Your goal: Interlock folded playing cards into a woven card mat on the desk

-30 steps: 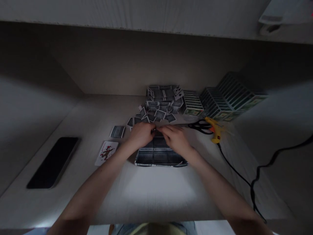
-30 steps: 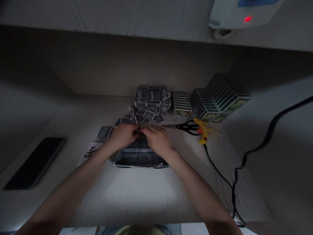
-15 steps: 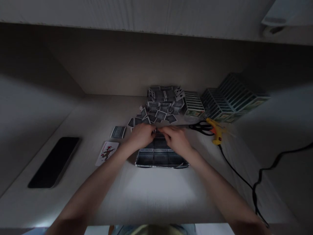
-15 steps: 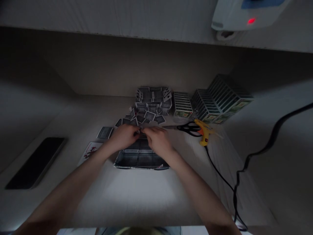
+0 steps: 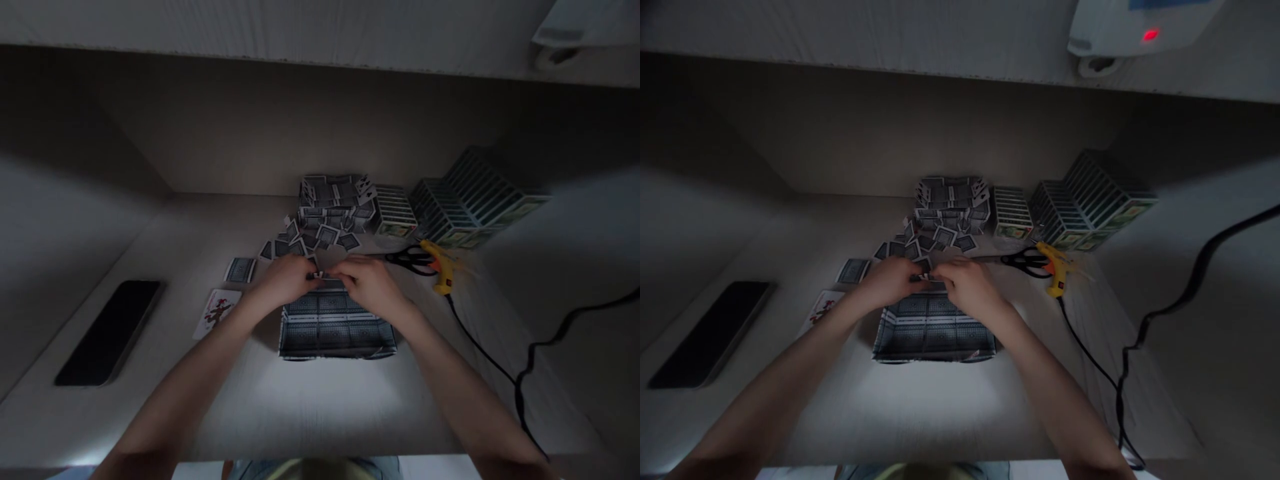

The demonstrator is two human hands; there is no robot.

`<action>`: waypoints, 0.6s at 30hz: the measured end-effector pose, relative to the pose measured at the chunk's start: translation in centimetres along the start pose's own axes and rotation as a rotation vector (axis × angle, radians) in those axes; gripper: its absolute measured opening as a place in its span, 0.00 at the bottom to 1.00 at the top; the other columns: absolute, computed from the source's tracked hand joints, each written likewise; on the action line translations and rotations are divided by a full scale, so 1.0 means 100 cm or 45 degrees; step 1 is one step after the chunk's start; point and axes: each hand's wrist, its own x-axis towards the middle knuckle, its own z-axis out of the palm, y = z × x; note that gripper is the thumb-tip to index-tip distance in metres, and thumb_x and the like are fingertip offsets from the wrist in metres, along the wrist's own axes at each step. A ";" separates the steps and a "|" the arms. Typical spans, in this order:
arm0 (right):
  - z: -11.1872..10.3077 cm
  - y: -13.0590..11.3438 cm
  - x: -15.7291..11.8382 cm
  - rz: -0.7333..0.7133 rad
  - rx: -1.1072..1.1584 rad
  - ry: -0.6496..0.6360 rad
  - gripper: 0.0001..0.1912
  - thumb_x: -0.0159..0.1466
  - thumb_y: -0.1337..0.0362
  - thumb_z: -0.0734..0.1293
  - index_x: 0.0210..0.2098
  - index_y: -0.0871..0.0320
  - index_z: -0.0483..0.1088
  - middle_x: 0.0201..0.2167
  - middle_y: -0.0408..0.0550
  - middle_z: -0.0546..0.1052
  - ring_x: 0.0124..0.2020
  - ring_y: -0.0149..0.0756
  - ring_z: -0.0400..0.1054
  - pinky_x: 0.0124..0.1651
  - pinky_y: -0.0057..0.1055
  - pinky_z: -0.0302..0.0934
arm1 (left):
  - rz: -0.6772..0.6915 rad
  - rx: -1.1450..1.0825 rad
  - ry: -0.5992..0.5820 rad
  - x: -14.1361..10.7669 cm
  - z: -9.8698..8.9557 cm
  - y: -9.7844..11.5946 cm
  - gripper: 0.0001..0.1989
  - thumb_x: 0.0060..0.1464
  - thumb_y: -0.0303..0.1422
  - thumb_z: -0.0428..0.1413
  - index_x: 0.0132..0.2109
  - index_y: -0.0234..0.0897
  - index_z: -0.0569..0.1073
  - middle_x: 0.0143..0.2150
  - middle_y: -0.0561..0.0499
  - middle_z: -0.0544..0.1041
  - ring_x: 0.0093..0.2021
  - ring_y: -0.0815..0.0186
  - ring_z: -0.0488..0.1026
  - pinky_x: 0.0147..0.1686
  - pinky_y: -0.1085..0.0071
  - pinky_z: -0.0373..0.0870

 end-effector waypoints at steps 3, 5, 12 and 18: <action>0.001 -0.001 0.001 0.019 0.060 0.041 0.14 0.55 0.78 0.61 0.31 0.57 0.73 0.30 0.44 0.77 0.33 0.33 0.69 0.36 0.29 0.61 | 0.004 -0.035 0.005 0.000 0.000 0.002 0.13 0.50 0.40 0.51 0.31 0.37 0.76 0.29 0.46 0.77 0.32 0.62 0.73 0.27 0.71 0.60; 0.003 -0.001 0.001 0.021 0.083 0.058 0.14 0.54 0.78 0.61 0.31 0.57 0.73 0.29 0.44 0.77 0.33 0.33 0.69 0.37 0.28 0.61 | 0.006 -0.058 0.009 0.000 -0.001 0.003 0.12 0.50 0.39 0.51 0.31 0.37 0.76 0.29 0.46 0.77 0.32 0.62 0.73 0.28 0.71 0.61; 0.010 0.004 0.000 -0.019 0.080 0.098 0.11 0.55 0.77 0.62 0.31 0.58 0.73 0.29 0.45 0.77 0.33 0.33 0.69 0.36 0.29 0.62 | 0.001 -0.008 0.006 0.001 -0.002 0.006 0.13 0.50 0.38 0.51 0.31 0.36 0.76 0.29 0.45 0.77 0.33 0.61 0.73 0.28 0.71 0.61; 0.009 0.002 0.000 0.014 0.025 0.028 0.11 0.57 0.76 0.61 0.32 0.57 0.72 0.31 0.46 0.77 0.35 0.34 0.70 0.38 0.31 0.62 | -0.006 -0.006 0.006 0.001 0.000 0.006 0.11 0.50 0.37 0.52 0.32 0.36 0.76 0.30 0.46 0.77 0.34 0.62 0.73 0.29 0.71 0.61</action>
